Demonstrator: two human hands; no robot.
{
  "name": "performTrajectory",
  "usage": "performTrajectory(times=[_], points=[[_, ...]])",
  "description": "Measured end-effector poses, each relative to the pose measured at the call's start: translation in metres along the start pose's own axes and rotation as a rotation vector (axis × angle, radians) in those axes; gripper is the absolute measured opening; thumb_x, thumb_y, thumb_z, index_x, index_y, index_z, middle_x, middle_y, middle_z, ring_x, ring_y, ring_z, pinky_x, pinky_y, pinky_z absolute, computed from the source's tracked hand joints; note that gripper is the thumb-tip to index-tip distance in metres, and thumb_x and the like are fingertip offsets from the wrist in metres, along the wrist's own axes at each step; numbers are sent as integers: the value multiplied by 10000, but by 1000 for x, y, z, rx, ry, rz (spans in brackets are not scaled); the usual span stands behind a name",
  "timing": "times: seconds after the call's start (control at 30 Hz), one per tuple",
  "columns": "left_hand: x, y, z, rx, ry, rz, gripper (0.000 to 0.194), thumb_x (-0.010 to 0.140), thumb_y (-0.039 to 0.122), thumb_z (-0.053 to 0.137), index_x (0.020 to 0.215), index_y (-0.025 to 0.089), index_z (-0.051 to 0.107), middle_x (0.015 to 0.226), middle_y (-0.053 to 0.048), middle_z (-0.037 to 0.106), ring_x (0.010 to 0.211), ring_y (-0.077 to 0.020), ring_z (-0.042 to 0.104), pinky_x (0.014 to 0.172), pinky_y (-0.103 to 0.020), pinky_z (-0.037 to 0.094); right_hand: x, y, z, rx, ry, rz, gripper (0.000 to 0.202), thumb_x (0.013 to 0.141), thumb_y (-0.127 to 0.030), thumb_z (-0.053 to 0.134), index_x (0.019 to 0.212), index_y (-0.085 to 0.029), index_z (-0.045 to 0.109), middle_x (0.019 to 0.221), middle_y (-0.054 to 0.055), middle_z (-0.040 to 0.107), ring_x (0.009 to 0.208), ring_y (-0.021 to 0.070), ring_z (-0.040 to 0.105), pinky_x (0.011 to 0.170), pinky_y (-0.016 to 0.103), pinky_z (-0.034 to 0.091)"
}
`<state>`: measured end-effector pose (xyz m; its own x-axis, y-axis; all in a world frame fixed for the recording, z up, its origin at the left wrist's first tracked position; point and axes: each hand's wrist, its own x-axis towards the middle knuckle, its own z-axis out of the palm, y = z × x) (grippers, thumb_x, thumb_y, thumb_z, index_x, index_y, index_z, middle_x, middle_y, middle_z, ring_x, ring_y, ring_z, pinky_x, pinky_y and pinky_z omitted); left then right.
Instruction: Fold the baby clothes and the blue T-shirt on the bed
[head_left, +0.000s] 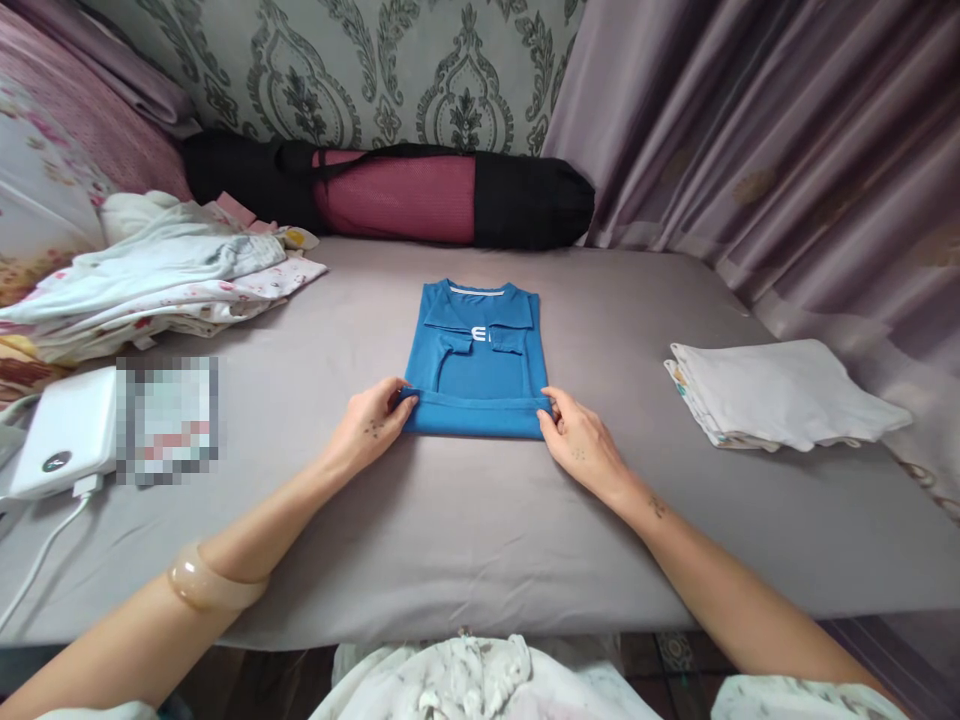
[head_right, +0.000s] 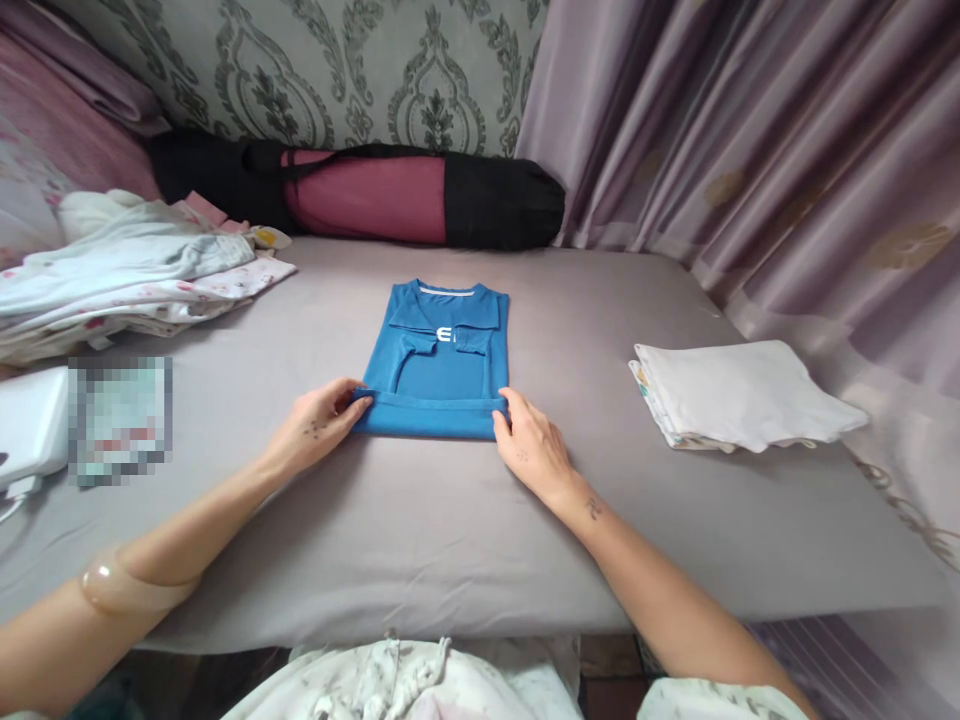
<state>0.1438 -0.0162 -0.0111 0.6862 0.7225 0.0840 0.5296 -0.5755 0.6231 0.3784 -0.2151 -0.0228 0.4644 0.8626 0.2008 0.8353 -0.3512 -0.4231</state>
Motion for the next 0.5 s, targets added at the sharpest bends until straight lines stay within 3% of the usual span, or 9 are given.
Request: performTrajectory(times=[0.23,0.5], points=[[-1,-4,10,131,67,41,270,920,398,462,1097,222,564,800,-26,659,683,-176,611,644,-269,447,-1,-6,1,-83,10,13,391,926,-232,415,1278,-173,575,1026,112,714,823,233,684,714,335,525],[-3,-6,10,107,98,105,231,976,382,387,1056,224,536,919,-50,666,759,-173,614,708,-280,471,-2,0,6,-10,99,6,364,939,-256,405,1246,-168,578,1001,113,708,838,228,682,739,338,525]])
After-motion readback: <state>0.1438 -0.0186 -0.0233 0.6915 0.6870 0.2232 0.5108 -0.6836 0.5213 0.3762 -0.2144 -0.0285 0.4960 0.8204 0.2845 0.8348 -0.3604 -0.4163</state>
